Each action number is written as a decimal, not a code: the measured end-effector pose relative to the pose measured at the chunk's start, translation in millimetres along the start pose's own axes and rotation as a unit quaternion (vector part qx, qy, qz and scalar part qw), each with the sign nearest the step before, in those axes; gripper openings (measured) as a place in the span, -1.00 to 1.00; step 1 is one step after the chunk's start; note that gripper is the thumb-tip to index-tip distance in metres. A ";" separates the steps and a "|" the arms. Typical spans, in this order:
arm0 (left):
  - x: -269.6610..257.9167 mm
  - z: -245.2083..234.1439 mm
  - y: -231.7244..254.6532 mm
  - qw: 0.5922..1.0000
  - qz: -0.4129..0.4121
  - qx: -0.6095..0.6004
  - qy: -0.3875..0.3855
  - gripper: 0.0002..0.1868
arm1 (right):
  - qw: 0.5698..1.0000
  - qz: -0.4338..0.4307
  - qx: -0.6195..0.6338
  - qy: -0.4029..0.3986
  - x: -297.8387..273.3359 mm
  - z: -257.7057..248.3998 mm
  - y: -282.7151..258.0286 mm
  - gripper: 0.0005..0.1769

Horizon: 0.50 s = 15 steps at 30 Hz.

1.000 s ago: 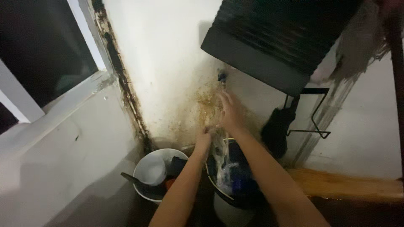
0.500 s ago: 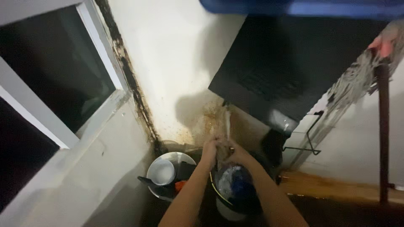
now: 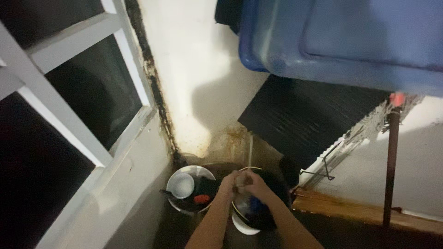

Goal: The person wrings out a green cloth in a bucket of water, then uses it to wipe the rear bumper and taillight area of a black car. The person repeatedly dips and wrings the cloth while cleaning the vehicle's surface.

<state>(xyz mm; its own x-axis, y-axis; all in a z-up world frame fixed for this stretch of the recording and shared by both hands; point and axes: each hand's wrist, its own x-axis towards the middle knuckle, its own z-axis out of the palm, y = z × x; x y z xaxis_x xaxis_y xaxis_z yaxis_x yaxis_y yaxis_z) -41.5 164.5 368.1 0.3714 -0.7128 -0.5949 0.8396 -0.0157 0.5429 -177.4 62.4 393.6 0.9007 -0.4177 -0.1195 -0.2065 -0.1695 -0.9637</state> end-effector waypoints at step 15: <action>-22.8 -30.8 64.3 0.992 0.110 0.027 0.058 -0.30 | 0.935 0.031 -0.247 0.254 179.2 -27.7 -22.7 -0.15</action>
<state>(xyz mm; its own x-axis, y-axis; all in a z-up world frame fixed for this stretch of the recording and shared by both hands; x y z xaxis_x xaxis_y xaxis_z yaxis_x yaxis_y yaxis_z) 16.3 201.4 398.4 0.5885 -0.6182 -0.5210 0.7119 0.0908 0.6964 -21.9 -33.4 400.7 0.6084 -0.7898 0.0782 -0.5170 -0.4692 -0.7160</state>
